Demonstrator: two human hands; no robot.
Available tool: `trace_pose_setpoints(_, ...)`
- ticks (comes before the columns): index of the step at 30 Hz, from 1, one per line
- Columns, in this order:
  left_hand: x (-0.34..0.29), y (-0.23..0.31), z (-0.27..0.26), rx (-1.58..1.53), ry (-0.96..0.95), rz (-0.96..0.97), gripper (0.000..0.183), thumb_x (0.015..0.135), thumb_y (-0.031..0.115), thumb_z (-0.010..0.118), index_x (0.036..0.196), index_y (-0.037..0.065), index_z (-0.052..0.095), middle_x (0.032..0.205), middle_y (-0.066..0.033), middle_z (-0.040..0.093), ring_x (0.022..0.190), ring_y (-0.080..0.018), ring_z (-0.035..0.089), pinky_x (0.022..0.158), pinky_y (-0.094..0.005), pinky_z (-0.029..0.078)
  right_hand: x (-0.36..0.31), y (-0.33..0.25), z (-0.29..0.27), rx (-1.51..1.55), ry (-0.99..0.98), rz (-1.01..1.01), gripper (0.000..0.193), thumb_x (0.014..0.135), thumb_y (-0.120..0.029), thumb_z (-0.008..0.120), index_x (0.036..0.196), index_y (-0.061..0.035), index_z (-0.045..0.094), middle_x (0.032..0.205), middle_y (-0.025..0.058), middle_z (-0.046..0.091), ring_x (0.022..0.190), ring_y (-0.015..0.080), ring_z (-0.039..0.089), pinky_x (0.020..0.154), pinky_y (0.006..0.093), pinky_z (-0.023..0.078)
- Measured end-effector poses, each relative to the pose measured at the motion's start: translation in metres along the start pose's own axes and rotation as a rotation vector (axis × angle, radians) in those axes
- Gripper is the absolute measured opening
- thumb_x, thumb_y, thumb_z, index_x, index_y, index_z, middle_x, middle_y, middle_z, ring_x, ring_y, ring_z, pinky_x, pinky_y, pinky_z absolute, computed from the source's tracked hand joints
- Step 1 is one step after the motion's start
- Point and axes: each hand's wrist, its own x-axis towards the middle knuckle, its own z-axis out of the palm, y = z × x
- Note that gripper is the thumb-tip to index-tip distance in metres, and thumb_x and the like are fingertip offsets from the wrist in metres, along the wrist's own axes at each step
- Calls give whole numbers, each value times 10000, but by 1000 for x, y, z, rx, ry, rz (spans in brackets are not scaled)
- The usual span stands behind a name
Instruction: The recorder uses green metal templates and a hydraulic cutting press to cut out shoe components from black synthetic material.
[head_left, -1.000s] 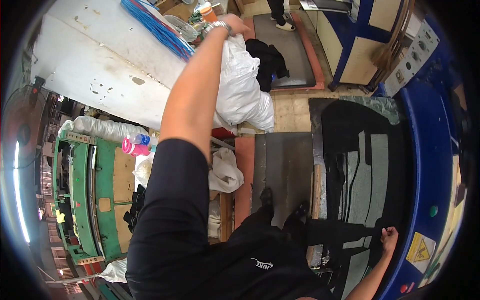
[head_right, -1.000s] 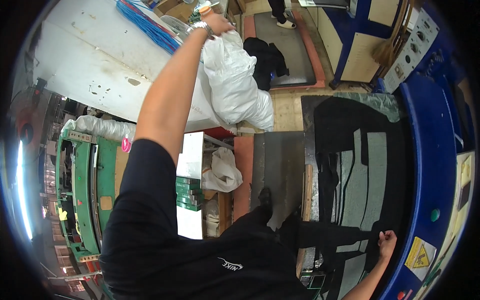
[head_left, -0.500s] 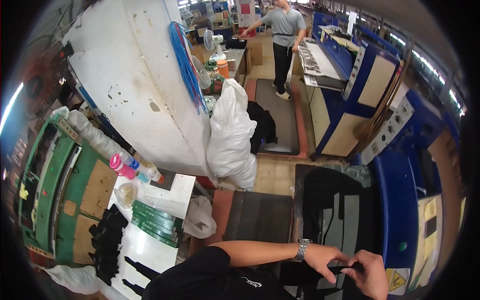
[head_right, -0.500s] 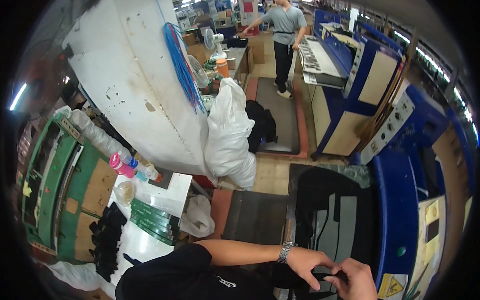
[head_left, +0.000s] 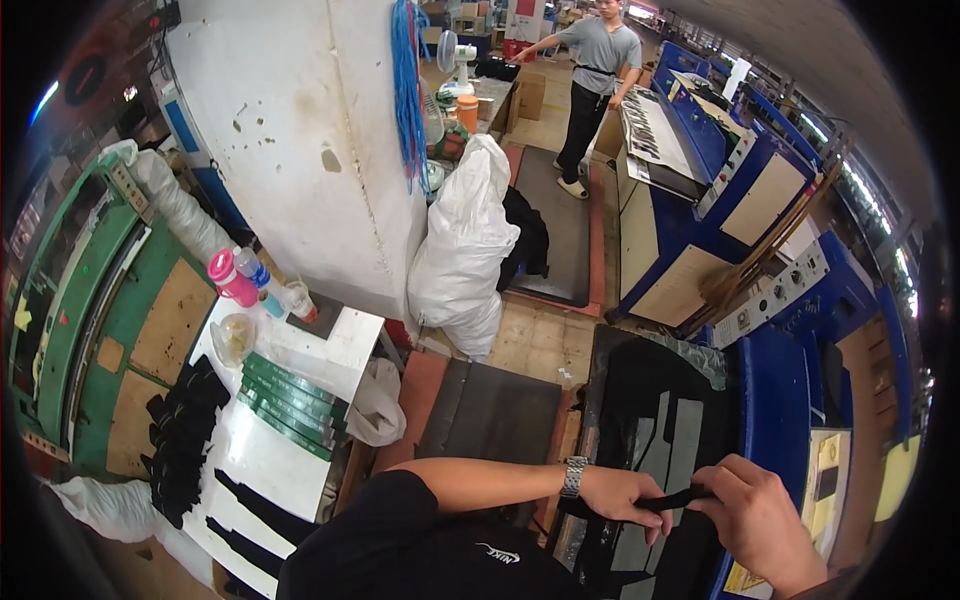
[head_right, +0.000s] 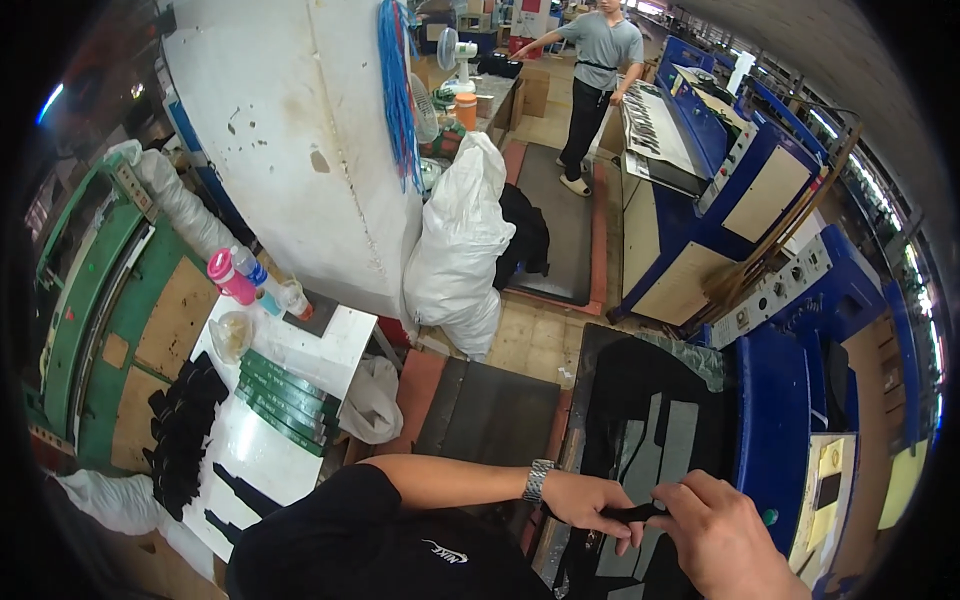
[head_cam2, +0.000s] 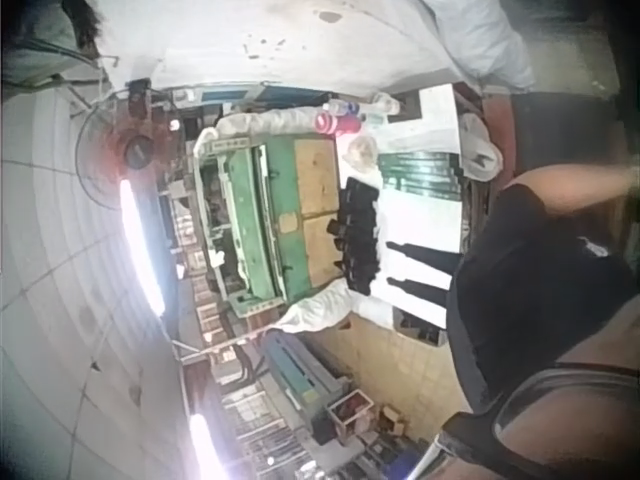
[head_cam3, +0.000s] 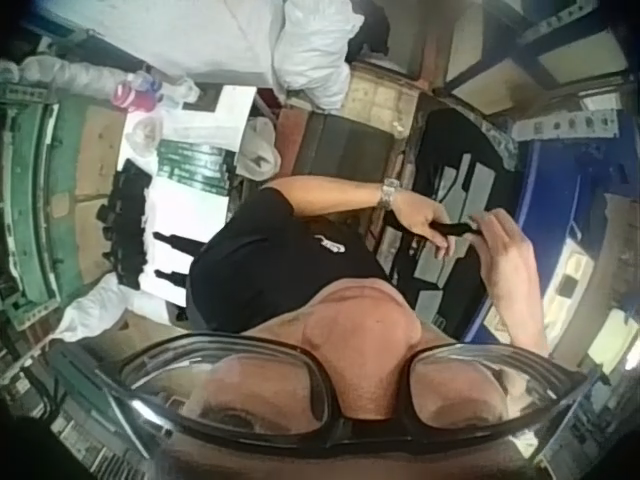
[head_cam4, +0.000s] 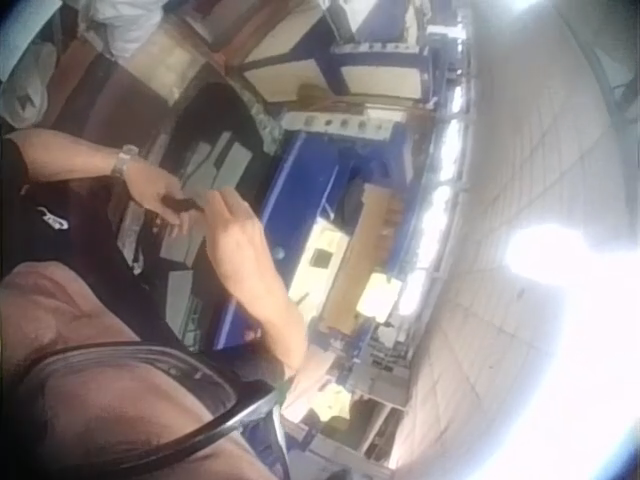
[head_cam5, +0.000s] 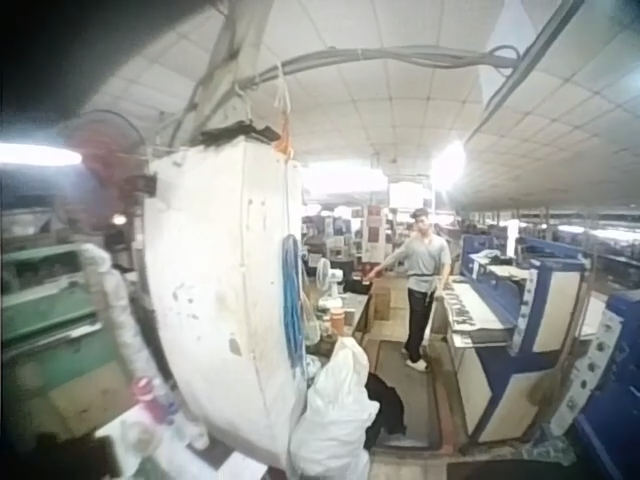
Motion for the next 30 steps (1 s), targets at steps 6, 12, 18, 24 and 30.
trace_pose_setpoints(6, -27, 11, -8, -11, 81, 62, 250, 1025, 159, 555, 1226, 25, 617, 1087, -32, 722, 1029, -118, 651, 966, -292, 484, 16, -19, -20, -159, 41, -116, 152, 744, 18, 748, 861, 8, 651, 853, 132, 587, 759, 335, 625, 670, 387, 517)
trace_pose_setpoints(12, -44, 14, -5, 4, 70, 149, 545, 969, 172, 637, 1469, 36, 467, 1292, -80, 640, 1121, -150, 590, 971, -325, 468, 15, -40, -35, -252, 98, -136, 155, 734, 27, 743, 844, -4, 639, 862, 122, 562, 782, 310, 613, 695, 399, 496)
trace_pose_setpoints(18, -43, 17, -9, 86, 55, 208, 593, 946, 211, 665, 1472, 28, 461, 1143, -65, 617, 1055, -187, 589, 958, -341, 468, 19, -39, -35, -268, 86, -220, 188, 740, 11, 751, 852, -9, 602, 880, 126, 635, 782, 302, 632, 692, 404, 492)
trace_pose_setpoints(24, -38, 16, -13, 45, 36, 119, 598, 939, 225, 662, 1470, 31, 466, 1062, -54, 578, 1007, -167, 572, 922, -329, 474, 9, -37, -40, -313, 77, -121, 182, 757, 7, 753, 847, -25, 598, 741, 97, 649, 735, 300, 650, 691, 392, 492)
trace_pose_setpoints(30, -34, 17, -16, 37, 74, 124, 566, 943, 222, 663, 1444, 24, 490, 1016, -32, 589, 934, -142, 575, 858, -298, 486, 4, -29, -42, -284, 184, -231, 162, 757, 2, 758, 859, -26, 636, 738, 102, 662, 704, 280, 638, 694, 390, 489)
